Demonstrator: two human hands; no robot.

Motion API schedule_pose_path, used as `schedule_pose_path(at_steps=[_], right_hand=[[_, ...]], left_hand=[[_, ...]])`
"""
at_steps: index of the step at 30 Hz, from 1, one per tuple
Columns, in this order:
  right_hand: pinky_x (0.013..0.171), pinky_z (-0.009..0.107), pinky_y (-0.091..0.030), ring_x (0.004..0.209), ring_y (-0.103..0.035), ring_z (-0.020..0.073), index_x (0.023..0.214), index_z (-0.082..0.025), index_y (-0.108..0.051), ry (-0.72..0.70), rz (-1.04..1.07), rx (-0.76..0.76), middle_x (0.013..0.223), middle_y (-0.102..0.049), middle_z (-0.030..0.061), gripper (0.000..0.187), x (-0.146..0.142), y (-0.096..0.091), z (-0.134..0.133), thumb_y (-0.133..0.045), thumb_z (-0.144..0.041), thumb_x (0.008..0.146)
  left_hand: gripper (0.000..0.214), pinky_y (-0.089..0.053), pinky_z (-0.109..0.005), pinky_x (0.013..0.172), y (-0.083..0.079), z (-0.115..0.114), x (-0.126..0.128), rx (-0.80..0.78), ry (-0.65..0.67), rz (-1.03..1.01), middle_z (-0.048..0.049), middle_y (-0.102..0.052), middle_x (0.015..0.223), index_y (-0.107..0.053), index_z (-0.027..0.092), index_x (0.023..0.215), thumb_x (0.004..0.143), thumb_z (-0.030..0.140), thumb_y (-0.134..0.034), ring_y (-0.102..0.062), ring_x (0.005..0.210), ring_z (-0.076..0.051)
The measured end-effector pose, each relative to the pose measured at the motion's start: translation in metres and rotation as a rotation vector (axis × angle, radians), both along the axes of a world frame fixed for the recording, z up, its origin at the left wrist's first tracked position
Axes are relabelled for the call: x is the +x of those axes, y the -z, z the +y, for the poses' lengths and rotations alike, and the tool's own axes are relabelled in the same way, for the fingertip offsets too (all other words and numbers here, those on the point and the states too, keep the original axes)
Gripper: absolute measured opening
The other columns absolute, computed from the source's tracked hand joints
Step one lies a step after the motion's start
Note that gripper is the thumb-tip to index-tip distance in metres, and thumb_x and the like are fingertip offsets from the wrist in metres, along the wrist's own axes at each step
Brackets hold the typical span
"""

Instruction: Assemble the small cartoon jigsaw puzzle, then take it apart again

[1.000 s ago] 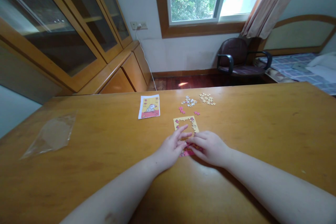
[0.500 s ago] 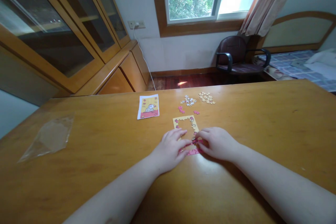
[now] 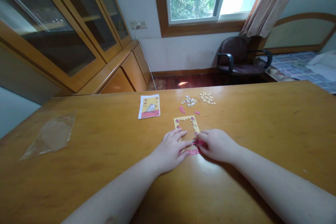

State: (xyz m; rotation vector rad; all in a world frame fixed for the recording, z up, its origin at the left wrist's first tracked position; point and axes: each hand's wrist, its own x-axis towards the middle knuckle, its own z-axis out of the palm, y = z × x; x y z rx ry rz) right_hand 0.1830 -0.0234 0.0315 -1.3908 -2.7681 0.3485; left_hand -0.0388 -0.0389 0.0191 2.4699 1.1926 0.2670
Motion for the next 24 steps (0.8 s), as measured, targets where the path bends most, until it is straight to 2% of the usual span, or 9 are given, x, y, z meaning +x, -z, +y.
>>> schedule_pose_path(at_steps=[15,24], right_hand=[[0.06,0.026,-0.037,0.071,-0.062,0.0172,0.088,-0.021,-0.063,0.024,0.002,-0.002,0.078,-0.066,0.0048,0.018,-0.0009,0.0002,-0.0022,-0.048,-0.029,0.086],[0.065,0.026,-0.039,0.074,-0.062,0.0169,0.095,-0.021,-0.065,0.007,0.092,0.012,0.081,-0.067,0.0039,0.02,0.0047,0.0036,0.0002,-0.048,-0.026,0.085]], left_hand=[[0.031,-0.032,-0.053,0.107,0.0033,0.0,0.0008,-0.009,0.002,-0.034,-0.008,-0.05,0.137,-0.064,0.029,0.116,0.088,0.035,-0.054,-0.037,0.131,-0.03],[0.032,-0.031,-0.052,0.107,0.0044,-0.0003,-0.0001,-0.013,0.005,-0.015,-0.008,-0.049,0.138,-0.063,0.029,0.118,0.089,0.036,-0.053,-0.036,0.132,-0.03]])
